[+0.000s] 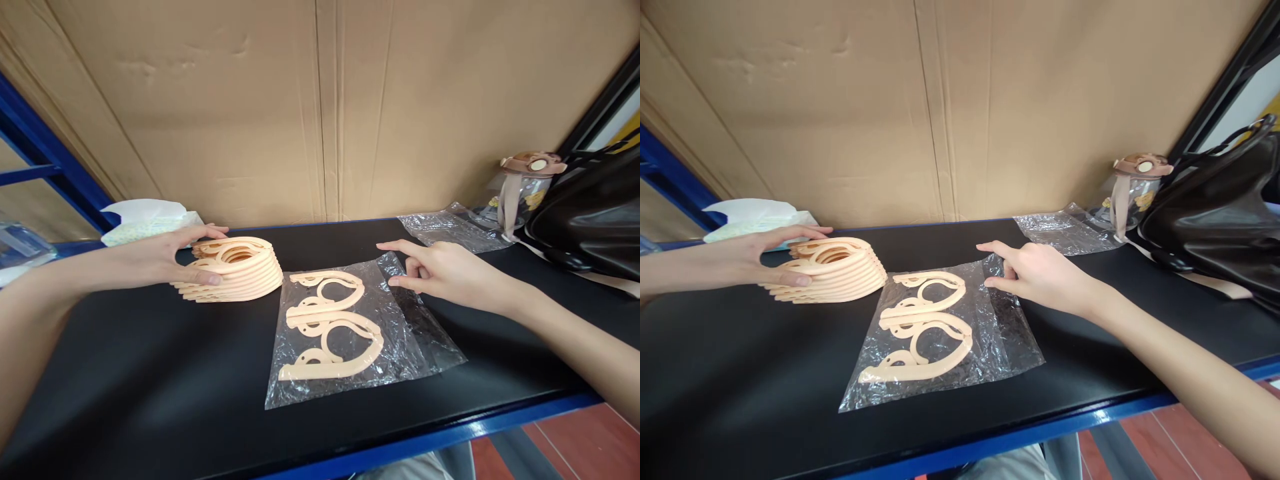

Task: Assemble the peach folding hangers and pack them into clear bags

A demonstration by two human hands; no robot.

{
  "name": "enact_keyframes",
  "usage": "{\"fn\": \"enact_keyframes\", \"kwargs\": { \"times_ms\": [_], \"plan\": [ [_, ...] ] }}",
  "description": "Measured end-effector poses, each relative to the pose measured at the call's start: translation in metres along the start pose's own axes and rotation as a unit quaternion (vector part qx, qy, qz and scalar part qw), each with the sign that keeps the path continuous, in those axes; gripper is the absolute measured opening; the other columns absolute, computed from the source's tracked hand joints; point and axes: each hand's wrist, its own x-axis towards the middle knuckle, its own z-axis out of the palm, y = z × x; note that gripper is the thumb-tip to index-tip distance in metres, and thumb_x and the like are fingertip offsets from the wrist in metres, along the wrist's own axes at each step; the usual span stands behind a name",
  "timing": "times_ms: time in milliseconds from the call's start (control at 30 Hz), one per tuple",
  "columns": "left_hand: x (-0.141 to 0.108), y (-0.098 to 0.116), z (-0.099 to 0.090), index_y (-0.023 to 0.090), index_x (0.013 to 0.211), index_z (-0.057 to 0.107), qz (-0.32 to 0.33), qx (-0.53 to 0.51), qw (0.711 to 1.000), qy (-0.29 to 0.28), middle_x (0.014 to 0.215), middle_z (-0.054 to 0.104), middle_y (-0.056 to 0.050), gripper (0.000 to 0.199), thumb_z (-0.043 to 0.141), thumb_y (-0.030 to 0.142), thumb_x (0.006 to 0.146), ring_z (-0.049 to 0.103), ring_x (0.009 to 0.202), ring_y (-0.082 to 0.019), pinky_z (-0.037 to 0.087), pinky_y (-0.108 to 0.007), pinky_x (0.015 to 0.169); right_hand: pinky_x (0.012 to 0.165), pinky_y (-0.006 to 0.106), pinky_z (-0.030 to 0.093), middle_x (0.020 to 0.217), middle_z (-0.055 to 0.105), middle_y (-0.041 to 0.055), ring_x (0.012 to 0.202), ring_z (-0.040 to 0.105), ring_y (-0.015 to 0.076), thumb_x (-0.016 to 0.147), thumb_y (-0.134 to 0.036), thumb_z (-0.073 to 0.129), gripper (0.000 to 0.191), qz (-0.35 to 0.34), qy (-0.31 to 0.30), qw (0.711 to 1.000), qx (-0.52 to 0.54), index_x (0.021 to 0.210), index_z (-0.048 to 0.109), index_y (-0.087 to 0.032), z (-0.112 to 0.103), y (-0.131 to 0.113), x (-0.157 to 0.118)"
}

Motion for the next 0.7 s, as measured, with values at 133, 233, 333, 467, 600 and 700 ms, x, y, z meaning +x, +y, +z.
{"fn": "enact_keyframes", "kwargs": {
  "times_ms": [133,233,333,467,600,700],
  "plan": [
    [0.002,0.008,-0.004,0.021,0.131,0.046,0.002,-0.017,1.000,0.024,0.137,0.050,-0.007,0.080,0.049,0.076,0.074,0.052,0.115,-0.029,0.039,-0.051,0.098,0.060,0.027,0.041,0.063,0.065,-0.0066,0.060,0.059,0.0149,0.089,-0.047,0.051,0.053,0.005,0.007,1.000,0.004,0.137,0.042,-0.024,0.000,0.000,0.000],
    [0.002,0.026,-0.002,0.024,0.131,0.045,0.001,-0.035,0.997,0.061,0.135,0.051,-0.006,0.082,0.052,0.078,0.070,0.052,0.113,-0.028,0.039,-0.051,0.097,0.060,0.027,0.041,0.066,0.065,-0.0056,0.061,0.058,0.0142,0.089,-0.045,0.052,0.050,0.008,0.027,0.999,0.016,0.134,0.045,-0.024,0.002,-0.001,0.000],
    [0.001,0.057,0.007,0.025,0.130,0.044,0.036,-0.078,0.990,0.110,0.138,0.048,-0.004,0.078,0.061,0.071,0.069,0.052,0.114,-0.027,0.042,-0.044,0.096,0.061,0.026,0.041,0.073,0.066,-0.0046,0.061,0.056,0.0121,0.089,-0.047,0.053,0.043,0.004,0.055,0.995,0.079,0.126,0.053,-0.026,0.005,-0.006,0.001],
    [-0.004,0.099,0.035,0.021,0.122,0.046,0.099,-0.037,0.980,0.169,0.116,0.057,-0.006,0.069,0.068,0.060,0.070,0.057,0.102,-0.026,0.047,-0.039,0.086,0.057,0.024,0.042,0.073,0.064,-0.0026,0.061,0.056,0.0101,0.092,-0.048,0.048,0.037,-0.016,0.040,0.969,0.245,0.118,0.058,-0.024,0.008,-0.019,-0.001],
    [-0.008,0.119,0.061,0.019,0.124,0.046,0.184,0.034,0.963,0.196,0.116,0.058,-0.010,0.074,0.066,0.064,0.069,0.057,0.101,-0.029,0.047,-0.039,0.082,0.052,0.021,0.042,0.067,0.059,-0.0020,0.059,0.054,0.0089,0.093,-0.045,0.048,0.032,-0.034,-0.012,0.924,0.380,0.103,0.063,-0.019,0.012,-0.032,-0.002],
    [-0.009,0.122,0.070,0.016,0.125,0.046,0.218,0.064,0.951,0.210,0.113,0.060,-0.010,0.074,0.062,0.065,0.072,0.059,0.097,-0.028,0.047,-0.039,0.082,0.051,0.019,0.040,0.061,0.058,-0.0026,0.056,0.052,0.0074,0.089,-0.038,0.057,0.023,-0.023,-0.046,0.907,0.417,0.083,0.063,-0.017,0.013,-0.036,-0.002]
  ]
}}
